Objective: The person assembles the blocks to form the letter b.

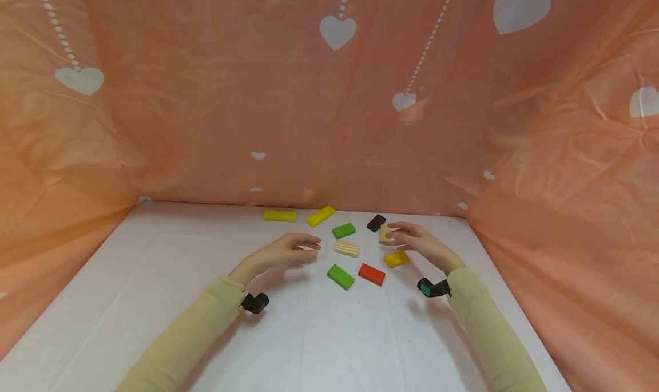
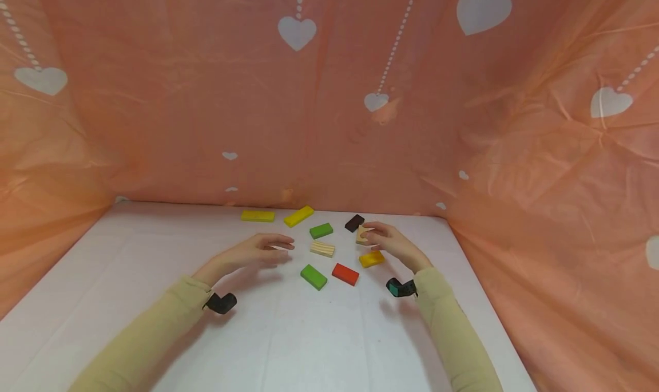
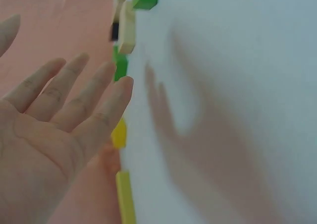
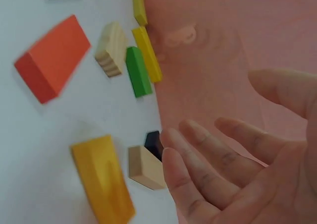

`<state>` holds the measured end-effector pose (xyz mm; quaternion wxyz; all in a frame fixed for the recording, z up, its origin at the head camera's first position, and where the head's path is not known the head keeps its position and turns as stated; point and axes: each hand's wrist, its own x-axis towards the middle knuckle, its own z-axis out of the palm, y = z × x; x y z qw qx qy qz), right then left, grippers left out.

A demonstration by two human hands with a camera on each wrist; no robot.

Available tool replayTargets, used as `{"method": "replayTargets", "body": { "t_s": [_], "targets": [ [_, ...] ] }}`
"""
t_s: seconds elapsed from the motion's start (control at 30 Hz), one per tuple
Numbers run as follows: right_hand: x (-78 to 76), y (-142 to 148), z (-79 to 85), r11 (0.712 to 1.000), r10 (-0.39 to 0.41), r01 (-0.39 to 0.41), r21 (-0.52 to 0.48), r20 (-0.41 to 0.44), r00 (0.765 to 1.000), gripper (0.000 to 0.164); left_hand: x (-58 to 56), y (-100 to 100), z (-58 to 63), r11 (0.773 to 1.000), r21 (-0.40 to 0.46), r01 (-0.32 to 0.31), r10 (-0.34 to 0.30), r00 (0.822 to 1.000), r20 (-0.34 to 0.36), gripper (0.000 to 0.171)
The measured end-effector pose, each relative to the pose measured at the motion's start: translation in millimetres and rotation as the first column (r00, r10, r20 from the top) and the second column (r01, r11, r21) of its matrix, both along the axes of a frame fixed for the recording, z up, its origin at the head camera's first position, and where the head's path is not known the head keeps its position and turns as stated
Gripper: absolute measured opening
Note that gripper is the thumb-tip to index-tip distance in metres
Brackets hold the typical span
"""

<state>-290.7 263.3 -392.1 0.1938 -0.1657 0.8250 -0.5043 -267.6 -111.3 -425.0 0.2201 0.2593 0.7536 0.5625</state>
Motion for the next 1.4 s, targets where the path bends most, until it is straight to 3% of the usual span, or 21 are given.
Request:
{"method": "replayTargets", "body": {
  "t_s": [0.27, 0.47, 0.63, 0.9, 1.2, 1.4],
  "targets": [
    [12.4, -11, -12.2, 0.998, 0.054, -0.055, 0.029, 0.036, 0.998, 0.050, 6.3, 18, -12.4, 0.999, -0.045, 0.022, -0.023, 0.999, -0.027, 0.058],
    [15.5, -17, -18.0, 0.995, 0.099, -0.099, 0.004, 0.057, 0.993, 0.050, 3.2, 29, -20.2, 0.997, -0.036, 0.068, -0.071, 0.993, -0.093, 0.057],
    [16.9, -21, -20.3, 0.991, 0.136, -0.136, -0.001, 0.074, 0.988, 0.049, 2.6, 36, -23.2, 0.997, -0.056, 0.058, -0.064, 0.991, -0.121, 0.056],
    [17.7, -26, -25.9, 0.976, 0.154, -0.151, 0.155, -0.009, 0.988, 0.046, 3.6, 45, -27.5, 0.991, -0.134, 0.009, -0.029, 0.988, -0.150, 0.053],
    [17.9, -31, -31.7, 0.960, 0.204, -0.183, 0.211, -0.083, 0.975, 0.044, 1.2, 54, -31.7, 0.983, -0.183, -0.018, -0.013, 0.986, -0.164, 0.049],
    [17.4, -38, -34.6, 0.950, 0.194, -0.156, 0.272, -0.122, 0.973, 0.042, 1.5, 59, -30.4, 0.973, -0.225, -0.053, 0.012, 0.984, -0.177, 0.044]
  ]
}}
